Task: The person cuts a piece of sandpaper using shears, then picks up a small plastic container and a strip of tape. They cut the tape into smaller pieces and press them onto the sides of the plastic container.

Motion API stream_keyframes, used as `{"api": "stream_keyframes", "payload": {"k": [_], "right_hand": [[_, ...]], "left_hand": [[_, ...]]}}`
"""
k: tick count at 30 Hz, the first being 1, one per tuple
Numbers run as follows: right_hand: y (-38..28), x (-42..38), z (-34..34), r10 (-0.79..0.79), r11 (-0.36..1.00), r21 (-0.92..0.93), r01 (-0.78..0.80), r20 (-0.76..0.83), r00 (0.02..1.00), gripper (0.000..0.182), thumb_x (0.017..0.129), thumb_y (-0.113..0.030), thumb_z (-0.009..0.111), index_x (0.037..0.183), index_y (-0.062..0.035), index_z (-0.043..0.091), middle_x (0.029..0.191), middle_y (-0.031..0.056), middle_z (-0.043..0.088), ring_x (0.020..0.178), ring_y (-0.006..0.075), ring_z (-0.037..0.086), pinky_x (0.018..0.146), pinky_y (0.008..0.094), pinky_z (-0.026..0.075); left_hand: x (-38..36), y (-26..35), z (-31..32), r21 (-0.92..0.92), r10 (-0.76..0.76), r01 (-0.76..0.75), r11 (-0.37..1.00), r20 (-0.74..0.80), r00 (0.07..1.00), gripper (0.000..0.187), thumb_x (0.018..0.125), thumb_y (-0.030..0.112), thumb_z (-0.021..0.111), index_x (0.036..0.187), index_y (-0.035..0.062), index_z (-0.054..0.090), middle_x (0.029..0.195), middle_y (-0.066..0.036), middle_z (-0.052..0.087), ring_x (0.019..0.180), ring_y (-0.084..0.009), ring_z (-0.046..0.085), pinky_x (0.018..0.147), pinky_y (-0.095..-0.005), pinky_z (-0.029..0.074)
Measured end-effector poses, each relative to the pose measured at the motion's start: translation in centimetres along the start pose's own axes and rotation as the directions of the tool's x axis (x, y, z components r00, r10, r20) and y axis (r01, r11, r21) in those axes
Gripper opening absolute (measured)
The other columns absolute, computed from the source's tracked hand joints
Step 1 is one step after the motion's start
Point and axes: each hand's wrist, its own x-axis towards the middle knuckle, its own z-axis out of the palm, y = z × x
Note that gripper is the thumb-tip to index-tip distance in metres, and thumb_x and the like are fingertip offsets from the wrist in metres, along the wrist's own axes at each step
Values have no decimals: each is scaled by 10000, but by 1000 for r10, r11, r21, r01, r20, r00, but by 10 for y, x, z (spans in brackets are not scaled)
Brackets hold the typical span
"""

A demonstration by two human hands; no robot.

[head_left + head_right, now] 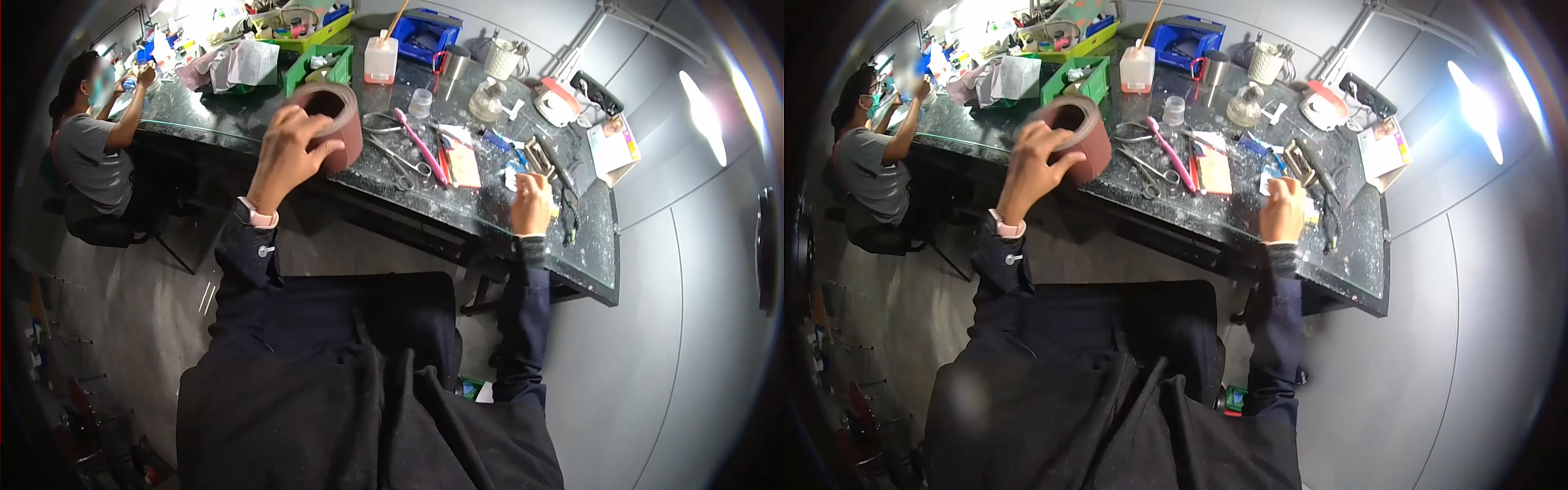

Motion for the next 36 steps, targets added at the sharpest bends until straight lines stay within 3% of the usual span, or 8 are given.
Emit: {"api": "stream_keyframes", "payload": {"k": [5, 14, 15, 19, 22, 26, 30, 36], "right_hand": [[-97, -7, 23, -134, 933, 358, 30, 270, 954, 136, 808, -144, 633, 908, -52, 636, 931, 116, 619, 878, 307, 592, 760, 369, 476], [-128, -14, 41, -137, 967, 255, 23, 439, 888, 298, 778, -218, 677, 1000, -30, 614, 952, 124, 590, 975, 299, 550, 790, 382, 470], [-126, -18, 41, -144, 972, 230, 49, 418, 897, 326, 761, -223, 692, 1006, -25, 609, 947, 145, 584, 916, 309, 575, 755, 392, 481], [-124, -30, 28, -93, 971, 237, -25, 471, 877, 334, 732, -185, 701, 994, -5, 599, 940, 190, 568, 773, 358, 597, 681, 420, 488], [-122, -35, 20, -110, 977, 214, 8, 471, 875, 327, 704, -140, 704, 976, 8, 597, 942, 200, 565, 791, 364, 594, 681, 427, 482], [-128, -36, 12, -54, 988, 152, -20, 472, 880, 431, 662, -99, 696, 1045, -2, 524, 947, 199, 563, 783, 372, 590, 672, 431, 480], [-129, -33, 11, -53, 998, 3, 65, 617, 785, 550, 663, -187, 730, 1085, 18, 443, 1021, 227, 522, 804, 375, 615, 653, 446, 509], [-126, -44, -8, -52, 978, 194, -75, 576, 816, 397, 663, -247, 745, 876, -8, 511, 678, 153, 601, 654, 335, 619, 595, 399, 481]], "left_hand": [[-8, -13, 26, -59, 66, -66, 996, -12, 998, 359, 810, 281, 636, 1102, 80, 583, 1010, -80, 565, 996, -292, 511, 981, -407, 348], [-26, 2, 25, -182, -72, 37, 983, -191, 979, 687, 716, 254, 753, 1305, 120, 426, 1285, -149, 403, 1217, -342, 370, 1031, -451, 304], [-30, 1, 31, -173, -111, 73, 982, -223, 969, 875, 661, 306, 788, 1360, 110, 299, 1335, -190, 302, 1241, -369, 321, 1025, -483, 291], [-47, 9, 54, -265, -280, 187, 946, -374, 884, 998, 672, 253, 790, 1371, -34, 138, 1356, -264, 198, 1236, -397, 313, 1021, -470, 303], [-62, 12, 67, -602, -560, 291, 744, -324, 763, 922, 723, 186, 753, 1389, 29, 136, 1373, -230, 213, 1210, -347, 368, 999, -440, 349], [-78, -4, 67, -678, -648, 333, 655, -277, 709, 710, 811, 81, 646, 1368, 51, 206, 1295, -195, 398, 1055, -268, 535, 886, -365, 459], [-82, -19, 49, -673, -682, 393, 627, -229, 695, 589, 817, 74, 631, 1322, 22, 332, 1191, -177, 506, 897, -242, 616, 715, -313, 523], [-96, -55, 29, -483, -611, 433, 761, -310, 728, 250, 820, 92, 660, 1035, -14, 589, 932, -89, 650, 752, -164, 661, 595, -240, 485]]}}
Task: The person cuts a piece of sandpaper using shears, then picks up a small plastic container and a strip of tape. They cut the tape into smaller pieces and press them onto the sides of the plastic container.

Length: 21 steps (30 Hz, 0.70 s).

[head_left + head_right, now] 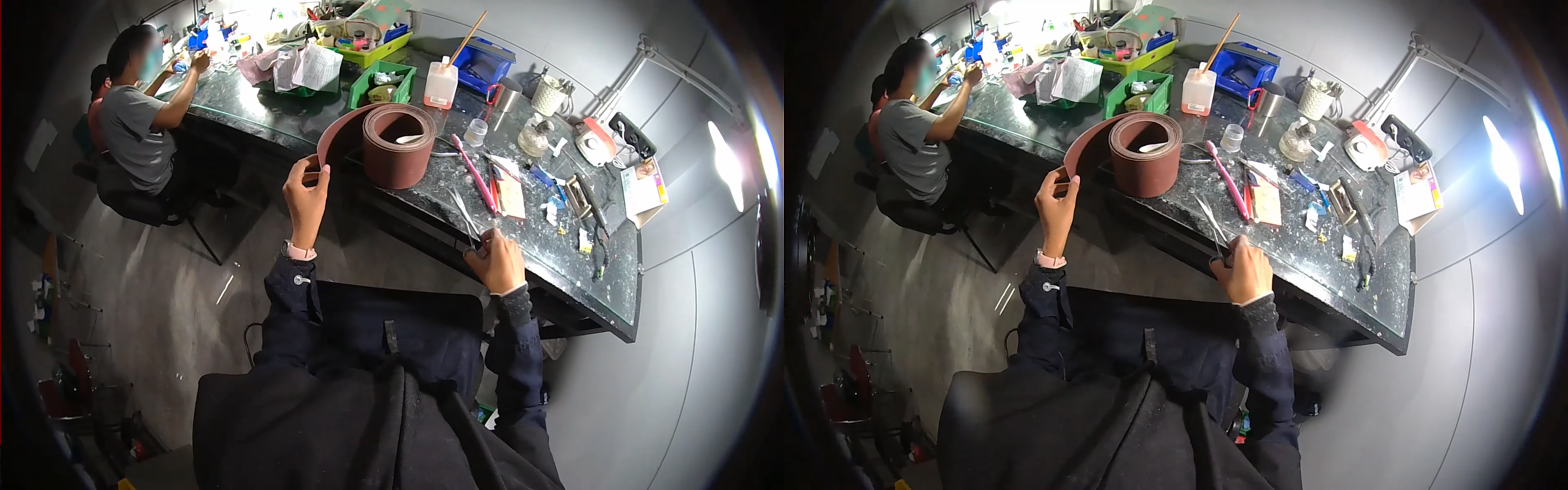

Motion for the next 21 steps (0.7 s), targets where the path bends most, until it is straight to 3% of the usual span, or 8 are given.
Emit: {"api": "stream_keyframes", "payload": {"k": [2, 3, 7, 10, 12, 18, 20, 21], "right_hand": [[-7, -4, -7, 48, 973, 224, -56, 42, 998, 413, 649, -256, 756, 868, -11, 505, 648, 146, 587, 606, 303, 612, 570, 375, 470], [-12, -7, -10, 43, 952, 302, -48, 25, 999, 405, 665, -219, 795, 842, -27, 485, 582, 58, 531, 513, 154, 537, 506, 286, 418], [-23, -12, -6, 38, 553, 816, -168, 177, 984, 378, 720, -150, 806, 819, -69, 450, 637, -81, 415, 578, -5, 373, 498, 170, 300], [-23, -17, 4, -12, 478, 863, -164, 193, 981, 395, 709, -168, 814, 830, -69, 452, 664, -72, 423, 593, -1, 389, 512, 172, 312], [-24, -21, 13, -51, 470, 874, -122, 165, 985, 394, 717, -161, 806, 870, -61, 457, 687, -66, 402, 612, 8, 390, 531, 177, 319], [-46, 14, 3, -53, 376, 926, 32, -13, 999, 412, 767, -146, 754, 970, -28, 416, 1039, 136, 625, 909, 150, 598, 700, 276, 495], [-66, 51, -11, -313, 724, 507, 468, -363, 878, 456, 709, -141, 789, 1013, -8, 476, 1043, 119, 615, 968, 201, 607, 786, 301, 481], [-68, 68, -7, -265, 822, 428, 375, -295, 918, 583, 643, -139, 819, 1133, -13, 530, 962, 104, 602, 990, 249, 603, 830, 319, 468]], "left_hand": [[0, -6, -3, 10, -1, 1, 1000, -46, 999, 207, 804, 102, 678, 963, -14, 613, 859, -77, 639, 694, -154, 649, 574, -234, 476], [-1, -1, -4, 3, -8, 8, 1000, -72, 997, 193, 793, 108, 689, 930, -10, 620, 810, -70, 624, 661, -152, 633, 575, -242, 478], [-7, -4, 0, 18, -162, 163, 986, -70, 984, 232, 769, 176, 734, 859, 16, 593, 667, -36, 532, 548, -127, 552, 538, -246, 469], [-19, 10, 9, -530, -644, 709, 465, 347, 682, 308, 782, 298, 735, 848, 54, 558, 678, 7, 450, 487, -89, 419, 447, -214, 394], [-20, 23, 6, -530, -553, 844, -80, 728, 405, 411, 795, 453, 682, 832, 78, 517, 703, -9, 463, 529, -110, 451, 461, -205, 409], [-13, 20, 8, -384, -266, 842, -378, 917, 298, 609, 851, 578, 515, 994, -13, 564, 893, -117, 602, 750, -246, 633, 732, -337, 556], [-11, 26, 11, -407, -306, 847, -341, 900, 310, 605, 867, 574, 488, 995, -12, 565, 891, -114, 602, 756, -250, 631, 750, -338, 551], [-12, 29, 9, -405, -334, 869, -286, 892, 305, 573, 886, 566, 444, 969, 11, 565, 878, -90, 603, 743, -236, 616, 710, -321, 541]]}}
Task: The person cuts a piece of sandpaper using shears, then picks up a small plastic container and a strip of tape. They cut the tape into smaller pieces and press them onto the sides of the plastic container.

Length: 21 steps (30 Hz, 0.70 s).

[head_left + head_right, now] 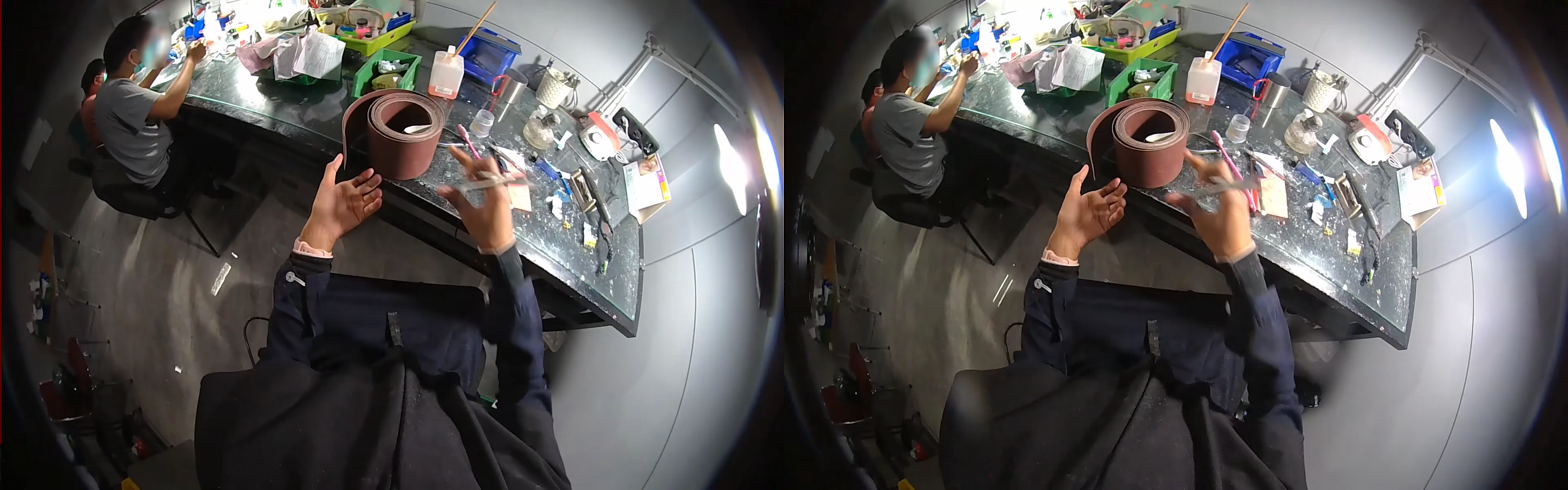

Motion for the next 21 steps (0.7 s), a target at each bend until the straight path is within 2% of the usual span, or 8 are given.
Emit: {"api": "stream_keyframes", "payload": {"k": [1, 4, 7, 9, 12, 15, 18, 21], "right_hand": [[9, 17, 11, -179, 982, 54, 183, -72, 981, 679, 614, -179, 823, 1216, -44, 540, 910, 97, 579, 1005, 277, 581, 849, 367, 456], [19, 47, 34, -185, 981, -50, 186, 25, 982, 563, 650, -212, 796, 1137, -44, 568, 948, 101, 590, 1041, 293, 551, 888, 403, 419], [36, 56, 49, -260, 954, -133, 268, 74, 963, 435, 658, -201, 787, 994, -45, 559, 1033, 93, 609, 1066, 293, 546, 912, 406, 406], [39, 55, 50, -261, 947, -172, 271, 79, 962, 378, 647, -186, 801, 849, -49, 512, 1144, 78, 625, 1082, 278, 561, 929, 401, 409], [36, 42, 54, -276, 955, -130, 265, -75, 958, 290, 656, -105, 741, 877, -46, 563, 1007, 98, 622, 1013, 312, 544, 870, 395, 414], [-16, -3, 51, 39, 998, -50, -41, -44, 998, 161, 719, -51, 721, 798, -43, 581, 850, 83, 640, 789, 256, 600, 700, 327, 472], [-32, -90, 74, 169, 850, 376, -368, 468, 868, 199, 708, -38, 753, 755, -36, 560, 745, 75, 632, 655, 148, 587, 596, 277, 464], [-23, -192, 121, 98, 593, 440, -674, 791, 604, 180, 711, -27, 754, 743, -30, 577, 718, 78, 642, 647, 124, 592, 602, 269, 465]], "left_hand": [[-2, 0, 0, 55, -15, 15, 998, 14, 1000, 553, 887, 562, 440, 947, 26, 565, 866, -80, 602, 725, -228, 608, 681, -312, 530], [-16, 13, -8, 341, -81, 76, 937, -1, 997, 463, 898, 527, 430, 838, 85, 555, 827, -41, 585, 636, -169, 565, 557, -275, 460], [-58, 49, -21, 902, -184, 124, 414, -51, 982, 425, 934, 421, 444, 747, 57, 560, 660, -19, 559, 540, -107, 536, 534, -257, 447], [-93, 74, -36, 978, -147, 203, 52, -194, 970, 394, 931, 336, 492, 696, 27, 562, 589, -22, 548, 488, -99, 522, 498, -248, 434], [-171, 107, -93, 909, -120, 366, -202, -394, 911, 320, 898, 241, 543, 707, -8, 604, 596, -39, 581, 478, -109, 536, 469, -253, 432], [-280, 115, -160, 602, -23, 754, -262, -785, 619, 226, 851, 175, 575, 771, -24, 647, 629, -73, 634, 485, -120, 566, 441, -260, 462], [-386, 96, -180, 324, -90, 896, -304, -946, 311, 246, 838, 170, 566, 762, -49, 649, 661, -96, 654, 505, -147, 597, 445, -260, 459], [-436, 74, -144, 263, -34, 958, -117, -965, 261, 235, 825, 160, 574, 756, -50, 655, 657, -110, 658, 504, -157, 609, 436, -264, 460]]}}
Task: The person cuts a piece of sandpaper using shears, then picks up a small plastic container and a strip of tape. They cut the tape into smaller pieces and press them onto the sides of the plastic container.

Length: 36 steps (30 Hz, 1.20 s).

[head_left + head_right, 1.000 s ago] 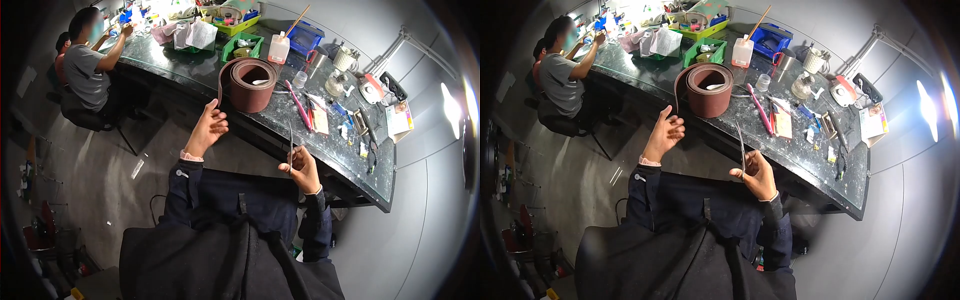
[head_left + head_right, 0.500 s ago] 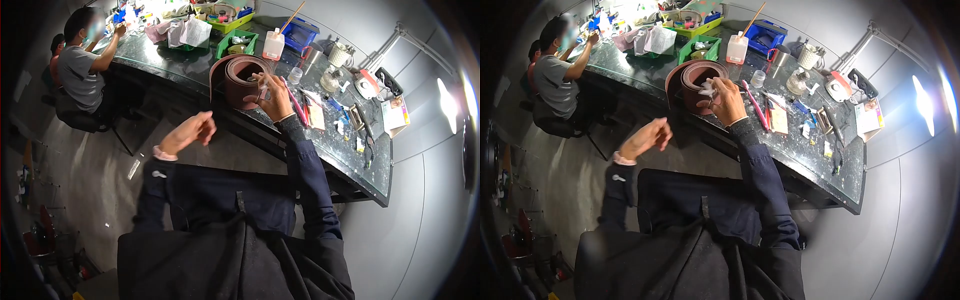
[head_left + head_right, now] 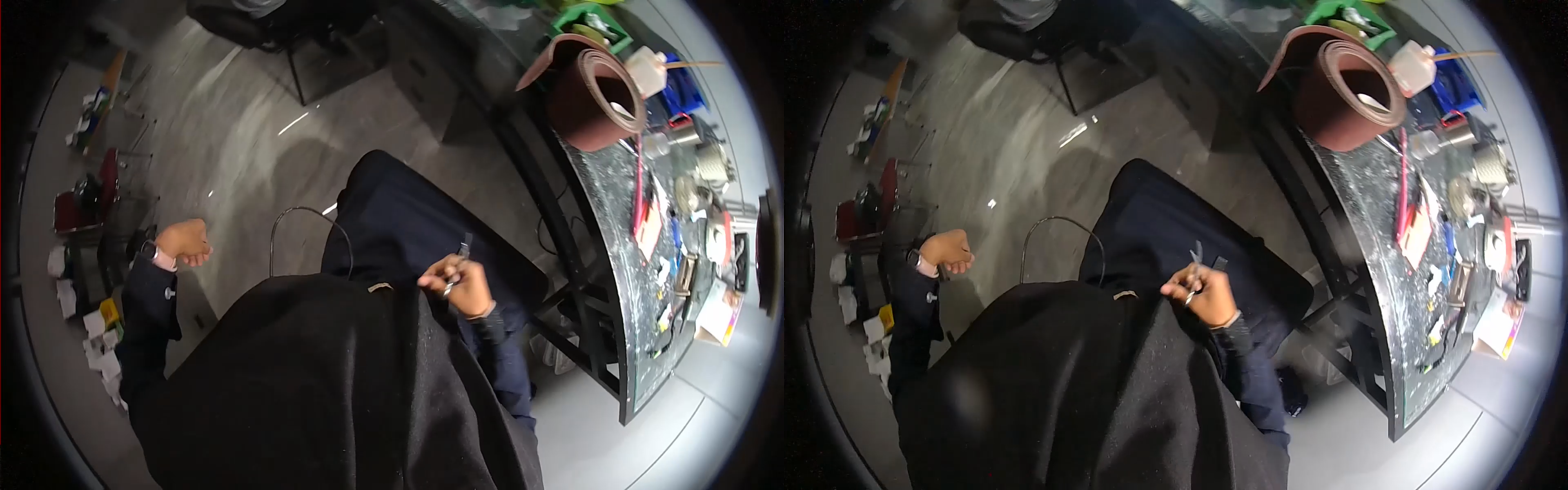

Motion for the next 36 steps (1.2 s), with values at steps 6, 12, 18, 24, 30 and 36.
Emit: {"api": "stream_keyframes", "payload": {"k": [6, 12, 18, 24, 30, 36], "right_hand": [[32, -13, 48, 236, 958, -239, -159, 339, 911, 382, 650, -285, 805, 651, -50, 504, 664, 70, 624, 654, 224, 627, 618, 335, 457], [27, -3, 58, 238, 886, -464, -13, 430, 871, 352, 704, -346, 732, 705, -79, 503, 674, 114, 593, 688, 324, 607, 620, 416, 434], [34, 8, 59, 233, 924, -380, -50, 453, 861, 377, 767, -408, 671, 746, -56, 537, 729, 125, 612, 758, 311, 613, 699, 399, 453], [60, 28, 65, 407, 901, -127, -414, 578, 708, 409, 800, -422, 673, 801, -22, 586, 731, 120, 630, 737, 251, 627, 670, 372, 465], [55, 24, 52, 240, 959, -263, -108, 546, 803, 399, 643, -322, 791, 688, -51, 502, 715, 109, 599, 755, 247, 608, 682, 365, 460], [46, 21, 43, 259, 947, -313, -72, 612, 747, 428, 618, -374, 770, 706, -50, 506, 712, 116, 591, 753, 255, 604, 688, 376, 450]], "left_hand": [[-124, 101, 43, 83, 208, -194, 977, -209, 956, 162, 745, 95, 633, 655, -39, 633, 522, -115, 593, 444, -193, 579, 421, -304, 436], [-130, 137, 95, 204, 907, -885, 419, -36, 421, 171, 735, 139, 675, 771, -16, 613, 661, -149, 606, 528, -290, 531, 520, -359, 454], [-120, 122, 130, -244, 603, -640, 729, 671, 432, 494, 740, 124, 699, 1179, -9, 517, 1162, -153, 596, 1042, -167, 563, 788, -320, 466], [-126, 73, 172, -142, 337, -360, 922, 752, 567, 462, 751, 127, 687, 1163, -10, 528, 1132, -145, 603, 1003, -166, 570, 766, -315, 470], [-122, 58, 210, -11, 133, -161, 987, 617, 776, 431, 761, 129, 675, 1146, -11, 539, 1101, -136, 609, 964, -165, 576, 744, -311, 473], [-82, 58, 238, -6, 27, -27, 1000, 395, 918, 401, 772, 132, 663, 1129, -12, 550, 1070, -127, 615, 925, -163, 583, 722, -306, 477]]}}
